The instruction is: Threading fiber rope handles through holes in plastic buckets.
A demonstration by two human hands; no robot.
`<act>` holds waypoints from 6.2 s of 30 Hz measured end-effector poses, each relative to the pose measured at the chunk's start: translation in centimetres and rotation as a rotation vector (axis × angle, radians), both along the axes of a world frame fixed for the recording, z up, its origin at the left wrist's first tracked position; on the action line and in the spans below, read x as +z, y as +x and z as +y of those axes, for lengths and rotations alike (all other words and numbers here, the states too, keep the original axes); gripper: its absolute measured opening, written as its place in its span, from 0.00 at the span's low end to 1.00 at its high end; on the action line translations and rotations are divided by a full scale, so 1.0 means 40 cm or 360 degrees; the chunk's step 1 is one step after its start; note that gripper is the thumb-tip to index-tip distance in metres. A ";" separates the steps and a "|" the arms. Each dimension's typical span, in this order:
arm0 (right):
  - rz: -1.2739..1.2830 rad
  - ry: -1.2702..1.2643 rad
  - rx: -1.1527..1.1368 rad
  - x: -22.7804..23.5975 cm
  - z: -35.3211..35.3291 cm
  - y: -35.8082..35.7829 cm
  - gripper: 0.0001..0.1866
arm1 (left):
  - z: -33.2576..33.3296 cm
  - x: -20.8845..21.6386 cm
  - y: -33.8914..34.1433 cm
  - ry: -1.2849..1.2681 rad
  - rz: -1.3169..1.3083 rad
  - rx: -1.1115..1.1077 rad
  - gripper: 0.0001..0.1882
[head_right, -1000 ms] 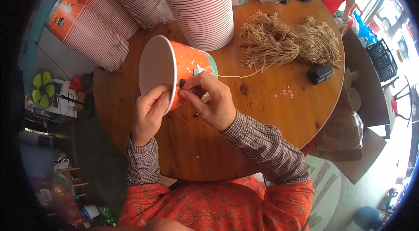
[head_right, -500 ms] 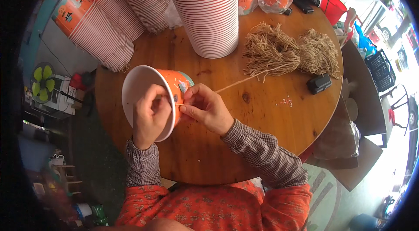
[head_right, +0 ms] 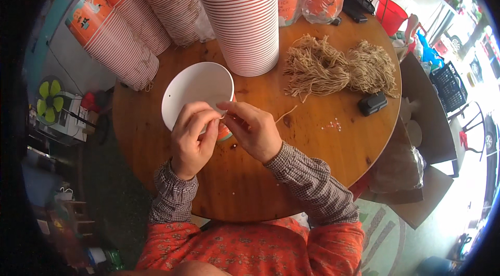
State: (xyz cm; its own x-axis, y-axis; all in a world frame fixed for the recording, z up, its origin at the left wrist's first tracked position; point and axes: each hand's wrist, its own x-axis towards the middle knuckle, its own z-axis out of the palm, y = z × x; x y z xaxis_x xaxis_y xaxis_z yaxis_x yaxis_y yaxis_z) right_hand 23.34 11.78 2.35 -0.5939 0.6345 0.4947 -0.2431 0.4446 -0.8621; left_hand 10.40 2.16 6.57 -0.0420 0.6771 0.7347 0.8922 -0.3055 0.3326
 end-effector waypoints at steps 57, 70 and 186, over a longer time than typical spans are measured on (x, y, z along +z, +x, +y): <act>0.0042 -0.0484 -0.0181 0.028 0.093 0.082 0.08 | 0.119 0.050 -0.015 -0.0999 -0.1758 -0.0524 0.07; -0.0048 -0.0403 0.0001 0.011 0.137 0.103 0.05 | 0.110 0.051 -0.016 -0.1034 -0.1571 -0.0492 0.07; 0.0294 -0.0568 0.0236 0.000 0.038 0.067 0.06 | 0.071 0.060 0.024 -0.0995 -0.1524 -0.0491 0.04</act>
